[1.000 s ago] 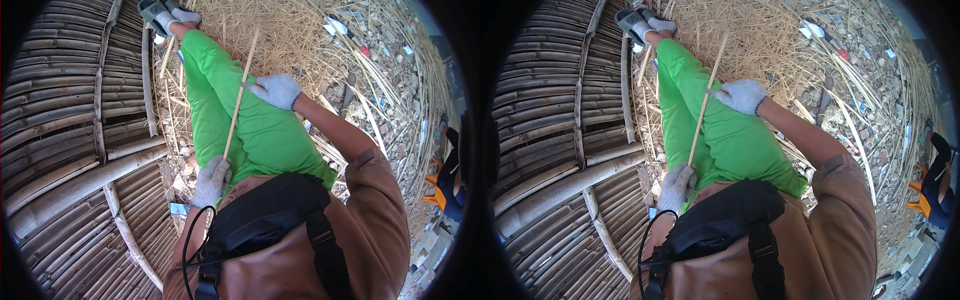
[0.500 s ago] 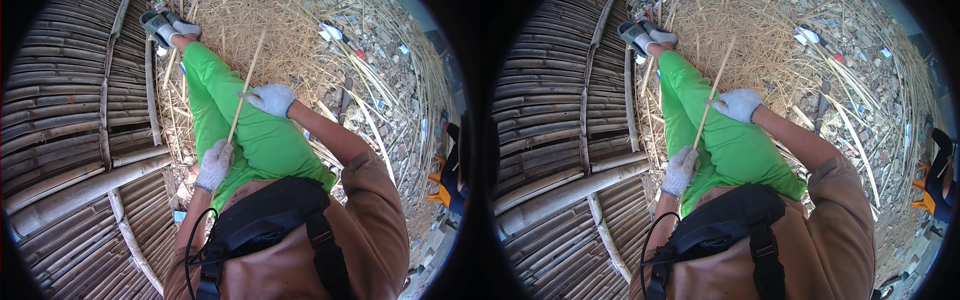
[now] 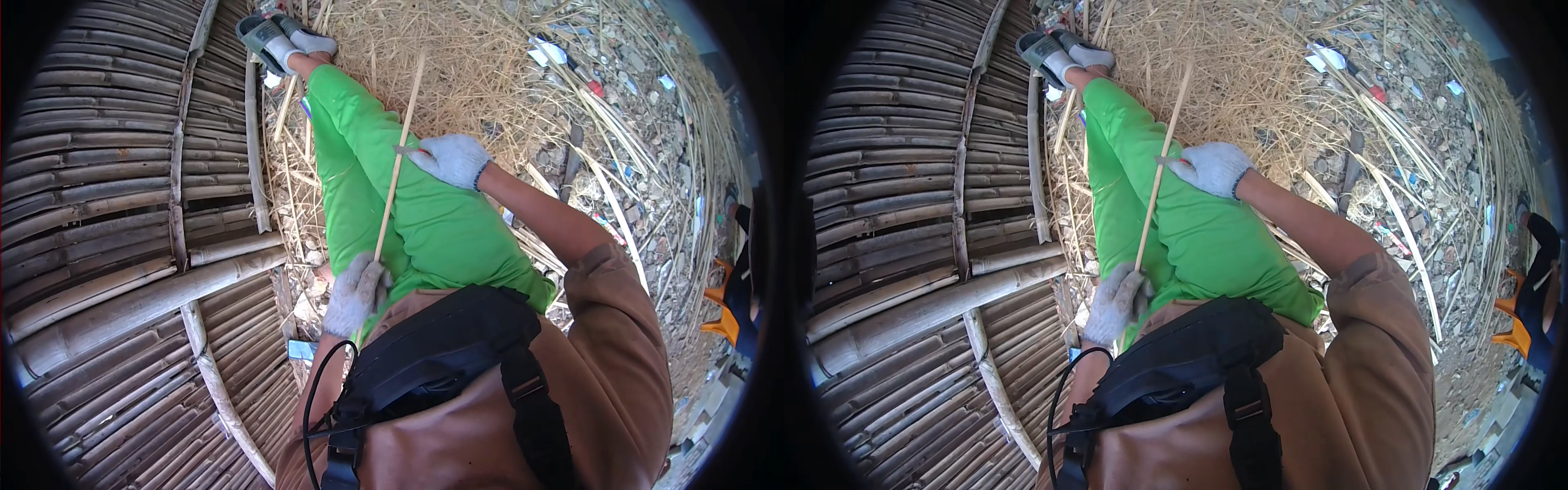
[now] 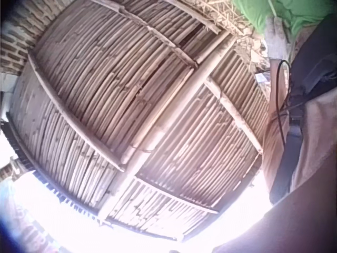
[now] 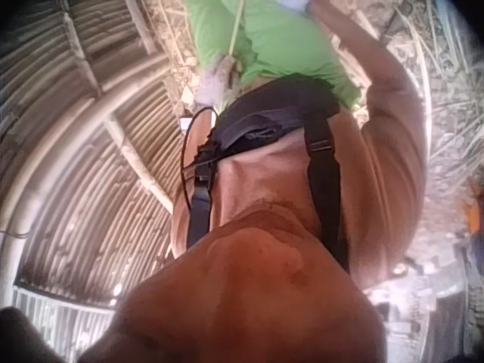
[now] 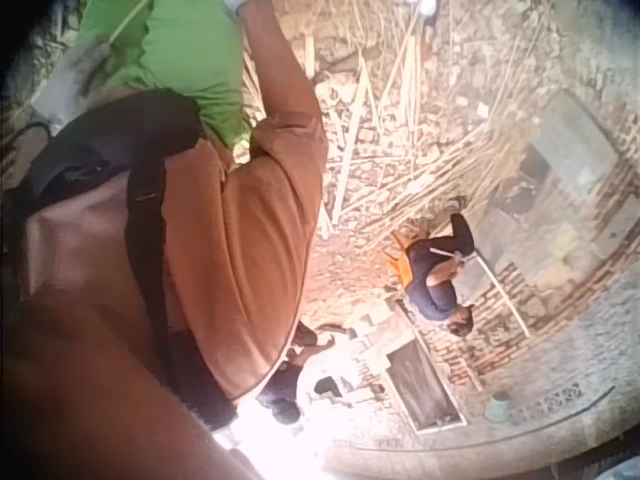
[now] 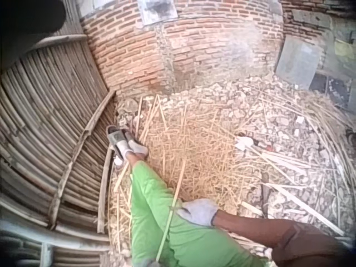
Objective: The person whittles a bamboo stick with a small blade, removing thin shavings to smooth and shape the wood.
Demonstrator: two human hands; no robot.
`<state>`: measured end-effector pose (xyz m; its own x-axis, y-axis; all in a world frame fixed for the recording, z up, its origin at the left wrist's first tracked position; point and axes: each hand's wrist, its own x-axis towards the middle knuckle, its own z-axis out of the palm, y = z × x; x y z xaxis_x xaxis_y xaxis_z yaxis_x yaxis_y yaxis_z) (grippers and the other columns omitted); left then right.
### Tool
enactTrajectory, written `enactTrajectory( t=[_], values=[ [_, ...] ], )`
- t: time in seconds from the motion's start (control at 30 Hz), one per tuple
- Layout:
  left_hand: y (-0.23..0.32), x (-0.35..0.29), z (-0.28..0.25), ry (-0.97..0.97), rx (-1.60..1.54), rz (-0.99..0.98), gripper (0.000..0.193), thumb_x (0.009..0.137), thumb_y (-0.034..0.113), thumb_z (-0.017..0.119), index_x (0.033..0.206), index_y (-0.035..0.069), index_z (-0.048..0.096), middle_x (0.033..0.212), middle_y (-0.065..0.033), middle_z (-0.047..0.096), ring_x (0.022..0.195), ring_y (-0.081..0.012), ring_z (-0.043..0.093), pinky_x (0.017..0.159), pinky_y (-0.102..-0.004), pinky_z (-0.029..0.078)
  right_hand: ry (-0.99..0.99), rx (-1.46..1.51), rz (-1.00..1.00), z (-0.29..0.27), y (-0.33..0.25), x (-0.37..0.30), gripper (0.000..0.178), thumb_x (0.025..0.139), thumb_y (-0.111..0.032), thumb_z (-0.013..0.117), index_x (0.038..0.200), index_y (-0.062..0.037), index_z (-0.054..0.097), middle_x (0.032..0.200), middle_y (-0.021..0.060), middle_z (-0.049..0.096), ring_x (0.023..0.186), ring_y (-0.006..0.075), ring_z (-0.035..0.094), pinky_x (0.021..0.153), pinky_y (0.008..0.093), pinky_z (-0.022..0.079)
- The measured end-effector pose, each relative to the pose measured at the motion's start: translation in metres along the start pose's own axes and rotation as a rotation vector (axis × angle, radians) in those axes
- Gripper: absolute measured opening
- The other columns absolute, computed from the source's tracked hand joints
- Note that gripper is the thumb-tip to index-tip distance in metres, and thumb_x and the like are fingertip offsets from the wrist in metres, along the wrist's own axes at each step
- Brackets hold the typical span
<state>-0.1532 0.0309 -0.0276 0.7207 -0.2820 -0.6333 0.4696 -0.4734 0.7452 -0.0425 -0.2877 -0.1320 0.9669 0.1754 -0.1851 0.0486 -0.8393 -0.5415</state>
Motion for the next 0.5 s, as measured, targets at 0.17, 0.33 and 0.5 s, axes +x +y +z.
enactTrajectory(
  t=[0.17, 0.33, 0.5],
  values=[
    [0.021, 0.064, 0.009, 0.012, 0.095, 0.149, 0.030, 0.114, 0.027, 0.053, 0.114, 0.001, 0.069, 0.070, -0.0038, 0.062, 0.054, -0.0123, 0.056, 0.051, -0.0311, 0.045, -0.049, 0.019, 0.056, -0.018, -0.015, -0.003, 0.078, 0.111, -0.074, 0.037, 0.102, -0.0081, 0.079, 0.098, 0.0241, 0.080, 0.093, 0.0452, 0.078, 0.089, 0.0574, 0.061],
    [0.020, 0.080, 0.004, -0.006, 0.133, 0.151, 0.030, 0.113, 0.026, 0.054, 0.118, 0.001, 0.070, 0.073, -0.0023, 0.061, 0.055, -0.0108, 0.054, 0.051, -0.0300, 0.043, -0.049, 0.025, 0.097, -0.011, -0.013, -0.002, 0.083, 0.110, -0.077, 0.035, 0.097, -0.0077, 0.079, 0.096, 0.0253, 0.080, 0.092, 0.0450, 0.078, 0.088, 0.0578, 0.062],
    [0.015, 0.056, 0.002, -0.020, 0.035, 0.074, 0.031, 0.113, 0.027, 0.056, 0.121, 0.001, 0.069, 0.075, 0.0003, 0.059, 0.054, -0.0086, 0.050, 0.047, -0.0278, 0.038, -0.029, 0.011, 0.093, -0.008, -0.011, -0.006, 0.081, 0.110, -0.077, 0.037, 0.098, -0.0093, 0.079, 0.095, 0.0248, 0.080, 0.090, 0.0446, 0.079, 0.086, 0.0592, 0.062]
  ],
)
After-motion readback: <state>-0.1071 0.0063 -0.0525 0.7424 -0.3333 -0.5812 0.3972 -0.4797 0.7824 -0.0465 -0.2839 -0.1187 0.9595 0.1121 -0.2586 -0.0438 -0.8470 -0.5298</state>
